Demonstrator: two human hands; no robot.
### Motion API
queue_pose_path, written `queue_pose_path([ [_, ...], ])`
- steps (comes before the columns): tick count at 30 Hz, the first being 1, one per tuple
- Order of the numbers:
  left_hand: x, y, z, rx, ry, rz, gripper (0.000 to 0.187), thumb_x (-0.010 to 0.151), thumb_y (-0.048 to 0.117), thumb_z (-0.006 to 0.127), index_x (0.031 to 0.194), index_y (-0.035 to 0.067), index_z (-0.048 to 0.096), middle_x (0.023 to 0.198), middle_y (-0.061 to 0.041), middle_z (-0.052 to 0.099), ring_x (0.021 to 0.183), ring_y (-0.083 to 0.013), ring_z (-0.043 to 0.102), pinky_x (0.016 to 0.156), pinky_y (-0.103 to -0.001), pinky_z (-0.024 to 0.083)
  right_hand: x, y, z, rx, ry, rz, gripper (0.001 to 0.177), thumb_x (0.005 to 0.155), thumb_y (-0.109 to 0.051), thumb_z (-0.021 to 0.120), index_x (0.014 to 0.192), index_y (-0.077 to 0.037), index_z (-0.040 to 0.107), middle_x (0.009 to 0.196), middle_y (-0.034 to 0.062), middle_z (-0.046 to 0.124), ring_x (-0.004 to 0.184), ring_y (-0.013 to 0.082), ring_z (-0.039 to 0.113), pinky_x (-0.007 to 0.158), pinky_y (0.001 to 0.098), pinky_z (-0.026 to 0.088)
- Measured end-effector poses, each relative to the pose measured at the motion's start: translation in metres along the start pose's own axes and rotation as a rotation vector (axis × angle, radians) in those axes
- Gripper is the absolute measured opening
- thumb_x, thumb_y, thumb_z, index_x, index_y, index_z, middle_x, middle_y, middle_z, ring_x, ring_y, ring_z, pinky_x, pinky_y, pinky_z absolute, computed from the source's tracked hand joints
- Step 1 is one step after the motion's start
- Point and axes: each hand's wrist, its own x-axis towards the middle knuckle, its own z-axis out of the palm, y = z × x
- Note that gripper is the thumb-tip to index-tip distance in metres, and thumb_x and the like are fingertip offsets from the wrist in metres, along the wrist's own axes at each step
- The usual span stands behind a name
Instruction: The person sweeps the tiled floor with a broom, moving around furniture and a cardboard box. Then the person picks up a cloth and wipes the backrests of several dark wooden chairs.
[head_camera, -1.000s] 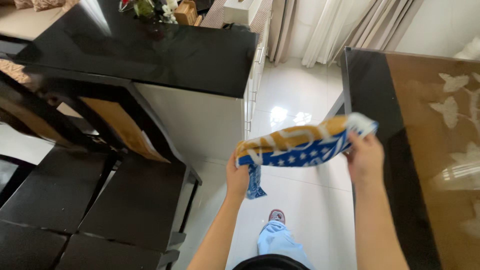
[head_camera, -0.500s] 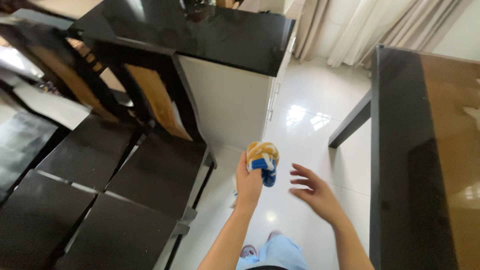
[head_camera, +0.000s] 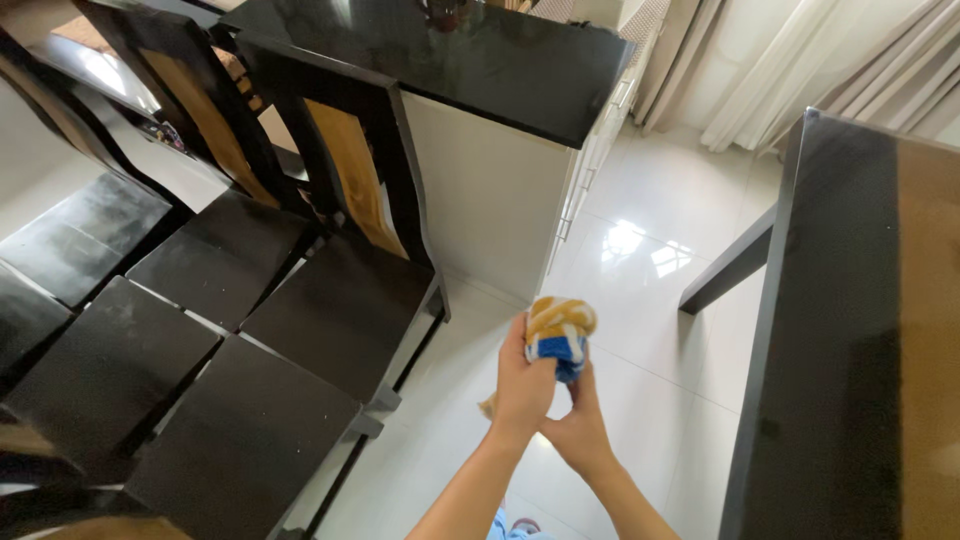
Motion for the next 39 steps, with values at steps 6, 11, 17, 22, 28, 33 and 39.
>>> queue_pose_path([
  [6, -0.029, -0.008, 0.014, -0.007, -0.139, -0.052, 0.038, 0.084, -0.013, 0.049, 0.118, 0.000, 0.062, 0.100, -0.005, 0.064, 0.090, -0.0127, 0.057, 0.079, -0.026, 0.049, -0.004, 0.002, -0.027, -0.126, 0.234, -0.181, 0.107, 0.069, -0.002, 0.085, 0.156, -0.009, 0.023, 0.143, 0.0116, 0.044, 0.130, 0.0238, 0.050, 0.106, 0.0378, 0.047],
  [11, -0.046, -0.010, 0.015, 0.036, -0.209, -0.018, 0.039, 0.084, -0.012, 0.051, 0.118, 0.002, 0.061, 0.104, -0.003, 0.067, 0.099, -0.0099, 0.059, 0.090, -0.024, 0.050, -0.007, 0.004, -0.048, -0.029, 0.258, 0.011, 0.106, 0.068, -0.001, 0.082, 0.155, -0.012, 0.022, 0.137, 0.0117, 0.052, 0.120, 0.0205, 0.059, 0.097, 0.0336, 0.055],
  [17, -0.053, -0.012, 0.009, 0.066, -0.220, -0.047, 0.039, 0.082, -0.013, 0.054, 0.116, 0.003, 0.062, 0.103, -0.003, 0.067, 0.099, -0.0106, 0.061, 0.090, -0.024, 0.051, -0.019, 0.040, -0.062, -0.182, 0.185, 0.179, 0.067, 0.071, -0.004, 0.086, 0.129, -0.006, 0.052, 0.121, 0.0124, 0.070, 0.108, 0.0195, 0.069, 0.091, 0.0324, 0.058],
  [22, -0.051, -0.006, -0.011, 0.034, -0.189, -0.034, 0.041, 0.077, -0.015, 0.053, 0.113, 0.002, 0.063, 0.102, -0.005, 0.070, 0.099, -0.0123, 0.063, 0.090, -0.025, 0.051, -0.028, 0.034, -0.050, -0.346, 0.146, -0.194, 0.063, 0.063, 0.002, 0.086, 0.121, -0.005, 0.063, 0.117, 0.0122, 0.061, 0.109, 0.0239, 0.064, 0.093, 0.0350, 0.053],
  [28, -0.051, 0.013, -0.056, 0.025, -0.132, -0.023, 0.039, 0.084, -0.009, 0.058, 0.121, 0.001, 0.061, 0.110, -0.008, 0.071, 0.104, -0.0144, 0.066, 0.093, -0.027, 0.053, -0.040, 0.013, -0.006, -0.031, 0.056, 0.139, 0.069, 0.065, 0.001, 0.080, 0.129, -0.006, 0.057, 0.108, 0.0061, 0.070, 0.099, 0.0162, 0.068, 0.086, 0.0291, 0.055],
  [33, -0.060, 0.040, -0.116, 0.056, -0.148, 0.007, 0.063, 0.087, 0.003, 0.071, 0.143, 0.008, 0.042, 0.130, -0.007, 0.060, 0.112, -0.0149, 0.063, 0.095, -0.030, 0.053, -0.054, 0.000, 0.049, 0.161, 0.114, 0.147, 0.058, 0.074, -0.003, 0.075, 0.130, -0.003, 0.058, 0.104, 0.0061, 0.071, 0.089, 0.0140, 0.068, 0.079, 0.0279, 0.055],
  [39, -0.075, 0.070, -0.204, 0.026, -0.053, 0.047, 0.056, 0.096, 0.010, 0.065, 0.147, 0.008, 0.042, 0.137, -0.010, 0.056, 0.115, -0.0156, 0.062, 0.099, -0.030, 0.051, -0.071, -0.011, 0.117, 0.099, 0.159, 0.165, 0.045, 0.078, -0.009, 0.078, 0.120, -0.001, 0.064, 0.098, 0.0068, 0.071, 0.084, 0.0140, 0.066, 0.075, 0.0276, 0.053],
])
